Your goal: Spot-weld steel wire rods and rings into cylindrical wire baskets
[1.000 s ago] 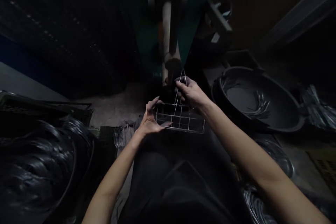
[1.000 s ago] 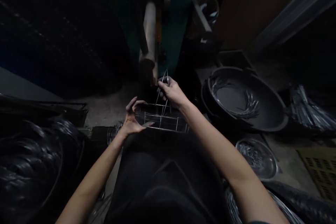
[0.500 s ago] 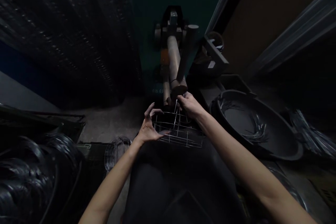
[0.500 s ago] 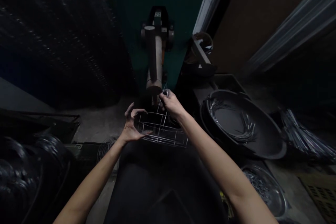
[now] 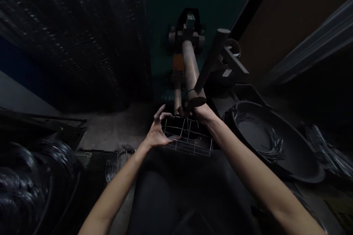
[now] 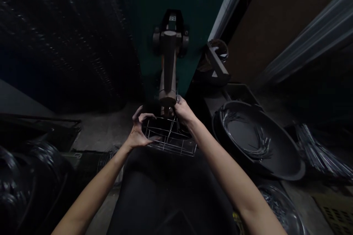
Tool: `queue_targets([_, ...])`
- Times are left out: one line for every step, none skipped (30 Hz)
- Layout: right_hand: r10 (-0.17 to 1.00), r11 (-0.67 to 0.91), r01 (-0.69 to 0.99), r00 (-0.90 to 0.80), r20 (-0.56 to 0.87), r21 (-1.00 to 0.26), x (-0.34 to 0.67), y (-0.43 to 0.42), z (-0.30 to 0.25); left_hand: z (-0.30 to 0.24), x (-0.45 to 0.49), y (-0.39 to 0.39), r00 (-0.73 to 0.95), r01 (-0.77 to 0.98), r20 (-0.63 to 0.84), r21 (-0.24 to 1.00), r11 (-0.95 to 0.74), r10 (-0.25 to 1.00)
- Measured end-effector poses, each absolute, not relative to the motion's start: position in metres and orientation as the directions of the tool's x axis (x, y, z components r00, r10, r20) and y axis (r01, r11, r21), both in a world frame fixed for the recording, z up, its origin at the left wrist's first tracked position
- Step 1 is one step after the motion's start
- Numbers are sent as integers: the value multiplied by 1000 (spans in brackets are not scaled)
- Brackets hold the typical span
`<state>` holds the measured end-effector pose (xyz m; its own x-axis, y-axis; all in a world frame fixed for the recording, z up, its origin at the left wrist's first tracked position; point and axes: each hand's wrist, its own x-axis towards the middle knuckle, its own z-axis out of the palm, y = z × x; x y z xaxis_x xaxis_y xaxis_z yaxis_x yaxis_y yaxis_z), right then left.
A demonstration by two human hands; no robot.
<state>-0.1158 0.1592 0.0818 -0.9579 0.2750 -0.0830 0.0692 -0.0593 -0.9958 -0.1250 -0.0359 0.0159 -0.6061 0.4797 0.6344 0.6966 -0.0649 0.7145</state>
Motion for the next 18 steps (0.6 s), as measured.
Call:
queue_targets([274, -62, 68, -958, -82, -996, -118, 160, 81, 16, -127, -36, -604, 695, 634, 716, -71, 482])
queue_targets([273, -64, 68, -958, -83, -996, -119, 161, 80, 16, -129, -35, -602, 694, 636, 716, -77, 483])
queue_targets([275, -66, 70, -958, -86, -995, -121, 161, 80, 16, -130, -35, -601, 694, 638, 716, -82, 481])
queue_targets([276, -69, 75, -957, -91, -995, -122, 162, 79, 17, -132, -35, -599, 697, 643, 712, -83, 478])
queue_targets([278, -76, 82, -955, -100, -994, -123, 162, 78, 18, -133, -34, -596, 702, 646, 707, -80, 478])
queue_targets([289, -87, 86, -951, -108, -992, -124, 162, 77, 19, -133, -34, -594, 706, 647, 704, -75, 478])
queue_targets([301, -100, 88, -947, -114, -991, -124, 161, 76, 20, -133, -34, -593, 708, 646, 702, -70, 482])
queue_targets([310, -110, 89, -943, -119, -990, -124, 161, 75, 21, -133, -34, -591, 710, 644, 701, -67, 486])
queue_targets([317, -118, 89, -941, -122, -989, -124, 160, 75, 23, -133, -33, -586, 714, 646, 697, -66, 489])
queue_targets([325, -119, 89, -937, -124, -989, -123, 159, 76, 25, -133, -33, -579, 720, 651, 691, -68, 491])
queue_targets([343, -114, 93, -931, -127, -989, -123, 159, 76, 27, -133, -33, -572, 726, 656, 684, -68, 493])
queue_targets([367, -103, 106, -920, -137, -989, -123, 159, 78, 28, -132, -33, -565, 734, 662, 676, -67, 493])
queue_targets([398, -91, 129, -904, -155, -987, -122, 160, 80, 29, -133, -33, -559, 739, 663, 670, -62, 497])
queue_targets([436, -82, 159, -882, -179, -984, -121, 161, 81, 29, -133, -34, -555, 744, 664, 666, -58, 502])
queue_targets([464, -80, 189, -862, -205, -979, -120, 162, 83, 29, -133, -35, -554, 745, 661, 665, -54, 506])
queue_targets([470, -87, 217, -852, -232, -972, -119, 164, 85, 28, -133, -37, -556, 743, 656, 667, -48, 511])
queue_targets([447, -103, 234, -857, -255, -967, -117, 166, 87, 27, -133, -40, -560, 741, 650, 670, -41, 514])
queue_targets([400, -124, 240, -876, -270, -963, -115, 168, 88, 25, -134, -42, -565, 739, 644, 673, -32, 515])
